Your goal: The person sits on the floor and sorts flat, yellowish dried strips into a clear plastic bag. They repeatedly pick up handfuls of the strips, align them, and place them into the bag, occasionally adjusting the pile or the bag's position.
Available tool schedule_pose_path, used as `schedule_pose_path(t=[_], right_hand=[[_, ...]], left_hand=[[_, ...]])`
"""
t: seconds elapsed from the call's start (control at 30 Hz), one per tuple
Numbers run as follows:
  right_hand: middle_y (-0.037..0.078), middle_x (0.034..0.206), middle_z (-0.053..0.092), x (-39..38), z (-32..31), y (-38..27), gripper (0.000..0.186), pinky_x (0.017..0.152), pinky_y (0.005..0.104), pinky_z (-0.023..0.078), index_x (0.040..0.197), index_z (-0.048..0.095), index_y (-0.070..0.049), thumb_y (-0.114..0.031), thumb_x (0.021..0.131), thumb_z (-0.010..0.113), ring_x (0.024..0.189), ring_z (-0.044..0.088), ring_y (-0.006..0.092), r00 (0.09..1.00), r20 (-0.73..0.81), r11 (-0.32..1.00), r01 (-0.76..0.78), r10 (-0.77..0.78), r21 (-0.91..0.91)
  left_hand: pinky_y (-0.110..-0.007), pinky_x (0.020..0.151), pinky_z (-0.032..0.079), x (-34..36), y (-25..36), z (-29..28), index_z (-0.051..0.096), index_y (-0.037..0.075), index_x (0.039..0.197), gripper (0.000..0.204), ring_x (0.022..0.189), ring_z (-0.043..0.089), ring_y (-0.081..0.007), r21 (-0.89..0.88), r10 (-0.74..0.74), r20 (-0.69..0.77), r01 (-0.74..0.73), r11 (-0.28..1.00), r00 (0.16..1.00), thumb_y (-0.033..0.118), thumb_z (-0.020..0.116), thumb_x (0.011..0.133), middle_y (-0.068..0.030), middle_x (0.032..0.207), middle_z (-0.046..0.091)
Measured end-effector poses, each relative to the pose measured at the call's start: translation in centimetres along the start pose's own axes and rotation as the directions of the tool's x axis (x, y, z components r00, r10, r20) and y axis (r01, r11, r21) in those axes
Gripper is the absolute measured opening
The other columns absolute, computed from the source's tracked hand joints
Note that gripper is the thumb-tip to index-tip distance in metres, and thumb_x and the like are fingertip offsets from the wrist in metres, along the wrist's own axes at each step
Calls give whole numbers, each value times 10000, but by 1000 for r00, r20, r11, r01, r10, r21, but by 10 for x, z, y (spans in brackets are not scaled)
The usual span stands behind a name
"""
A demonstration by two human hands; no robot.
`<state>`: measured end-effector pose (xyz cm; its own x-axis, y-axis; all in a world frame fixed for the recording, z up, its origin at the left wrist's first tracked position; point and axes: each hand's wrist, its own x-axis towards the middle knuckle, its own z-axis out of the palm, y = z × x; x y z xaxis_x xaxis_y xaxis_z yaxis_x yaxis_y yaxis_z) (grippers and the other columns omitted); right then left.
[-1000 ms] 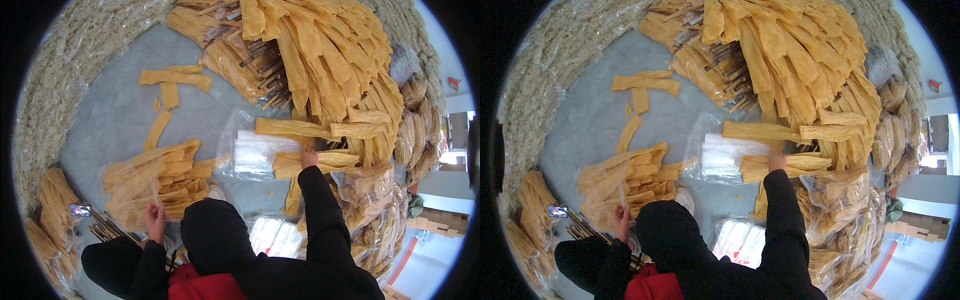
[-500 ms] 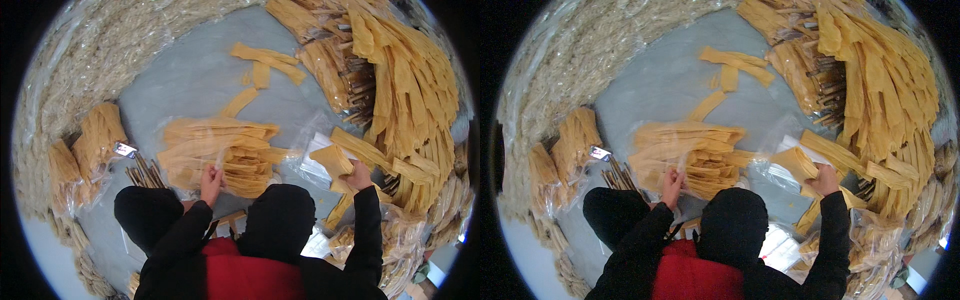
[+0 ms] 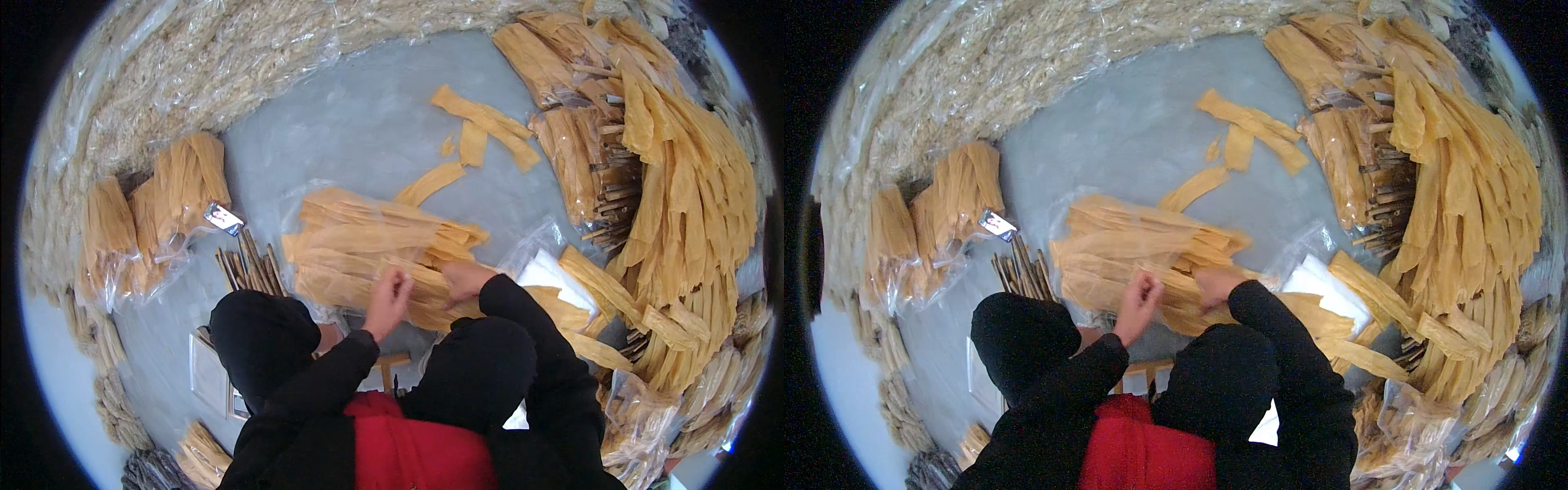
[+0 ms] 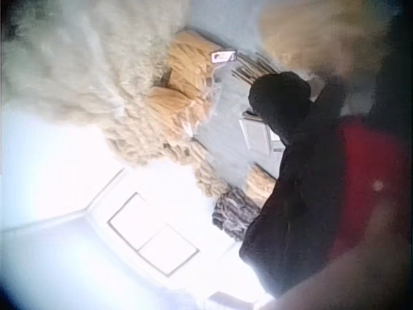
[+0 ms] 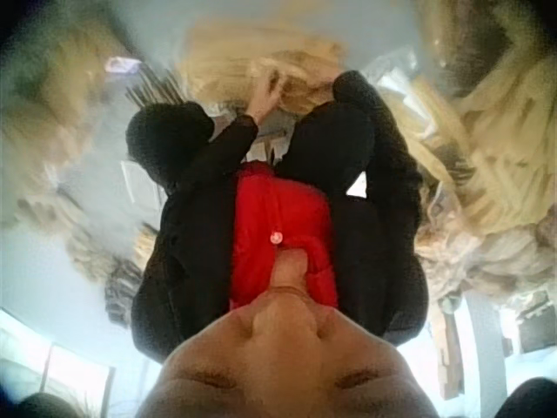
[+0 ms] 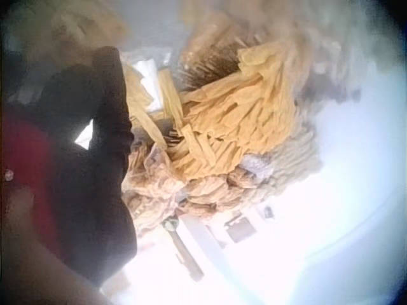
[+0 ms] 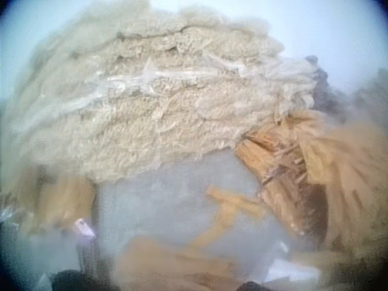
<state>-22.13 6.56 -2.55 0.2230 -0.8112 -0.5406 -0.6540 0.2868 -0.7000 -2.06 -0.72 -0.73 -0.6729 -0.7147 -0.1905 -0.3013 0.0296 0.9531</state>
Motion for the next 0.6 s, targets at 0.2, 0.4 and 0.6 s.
schedule_pose_path(t=[0.2, 0.4, 0.6], right_hand=[[219, 892, 611, 51, -6, -34, 380, 749, 409, 460, 870, 602, 14, -250, 633, 739, 857, 589, 355, 958, -278, 979, 113, -63, 169], [189, 1111, 579, -10, -11, 0, 315, 909, 340, 404, 1089, 573, -11, -129, 799, 607, 1054, 545, 302, 697, -717, 956, 228, -28, 184], [235, 1309, 401, -141, 93, 108, 637, 995, 355, 317, 1305, 338, 51, -420, 895, 465, 1247, 360, 307, 303, -599, 659, -158, 741, 735]], left_hand=[[-264, 548, 398, -6, 12, 11, 463, 22, 845, 81, 600, 475, -103, -17, -61, -58, 60, 998, 996, 66, 530, 859, -25, 659, 499], [-222, 575, 387, -3, 6, -4, 455, 42, 863, 59, 654, 453, -62, -202, -204, -18, 196, 960, 979, 67, 506, 877, 9, 715, 475], [-213, 559, 403, 2, 7, 5, 457, 44, 861, 60, 628, 454, -60, -213, -173, 7, 170, 962, 985, 62, 513, 873, 11, 710, 477]])
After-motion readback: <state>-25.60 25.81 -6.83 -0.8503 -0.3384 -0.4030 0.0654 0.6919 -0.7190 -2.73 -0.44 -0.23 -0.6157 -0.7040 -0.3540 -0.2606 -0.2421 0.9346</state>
